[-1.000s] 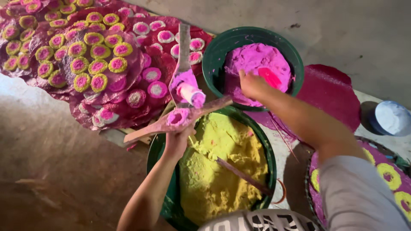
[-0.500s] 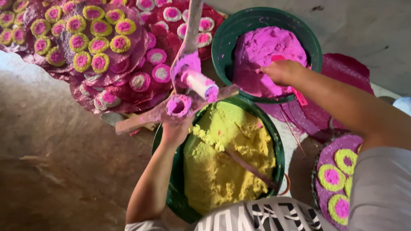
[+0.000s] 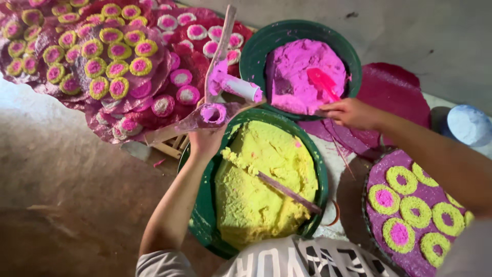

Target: The person uses a mold to press yellow paste into circular patterns onto a pink base, repeatedly refilling the mold from a bucket.

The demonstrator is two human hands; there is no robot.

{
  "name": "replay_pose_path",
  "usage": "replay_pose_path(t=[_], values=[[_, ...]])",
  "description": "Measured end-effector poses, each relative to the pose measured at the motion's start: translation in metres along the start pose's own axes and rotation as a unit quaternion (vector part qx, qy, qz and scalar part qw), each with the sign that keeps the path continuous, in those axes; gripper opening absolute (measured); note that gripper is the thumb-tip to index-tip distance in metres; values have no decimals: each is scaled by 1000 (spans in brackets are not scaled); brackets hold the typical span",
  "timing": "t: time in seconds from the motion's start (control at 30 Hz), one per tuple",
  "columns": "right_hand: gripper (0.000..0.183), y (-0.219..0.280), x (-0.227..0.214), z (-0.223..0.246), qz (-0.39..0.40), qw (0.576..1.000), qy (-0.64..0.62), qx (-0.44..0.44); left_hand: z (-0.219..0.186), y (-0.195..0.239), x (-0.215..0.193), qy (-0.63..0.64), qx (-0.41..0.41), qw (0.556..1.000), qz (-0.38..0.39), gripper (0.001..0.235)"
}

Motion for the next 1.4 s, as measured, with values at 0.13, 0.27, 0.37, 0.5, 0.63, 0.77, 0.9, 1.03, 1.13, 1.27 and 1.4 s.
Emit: replay_pose_path(t=[0.13, 0.27, 0.37, 0.5, 0.63, 0.77, 0.9, 1.03, 1.13, 1.27, 1.4], values=[[45, 78, -60, 70, -25, 998, 45, 46, -25, -31, 7, -27, -95, 993, 61, 22], [39, 104, -72, 149, 26, 980, 87, -178, -69, -16, 62, -54, -159, 967, 190, 22], [43, 119, -74, 187, 39, 944, 322, -62, -115, 9, 69, -159, 184, 961, 132, 80], [25, 112, -27, 238, -10, 808, 575, -124, -109, 37, 98, -97, 161, 969, 163, 70], [14, 119, 49, 255, -1, 699, 673, -240, -94, 72, 115, 73, -11, 960, 270, 53], [30, 155, 44, 265, 29, 752, 612, -241, -94, 86, 96, -58, -213, 911, 349, 23], [31, 187, 0, 279, 45, 797, 596, -87, -108, 51, 66, -158, -49, 962, 219, 34], [25, 139, 31, 285, 15, 752, 625, -208, -106, 73, 71, -121, 126, 971, 164, 47], [17, 119, 67, 278, 65, 722, 656, -212, -91, 86, 85, -26, 62, 975, 210, 56], [32, 150, 45, 285, 2, 761, 606, -231, -61, 74, 70, -68, -147, 947, 277, 49], [31, 182, 4, 303, -3, 751, 641, -156, -92, 48, 43, -192, 86, 966, 148, 65]])
Point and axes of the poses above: each hand's wrist, its own y-axis away from the middle knuckle, its own x-axis out of the palm, z = x × y, the point moved 5 cm from there along -y, towards the middle knuckle, and after that the axes turned 14 degrees about -x, right-handed, at the moved point
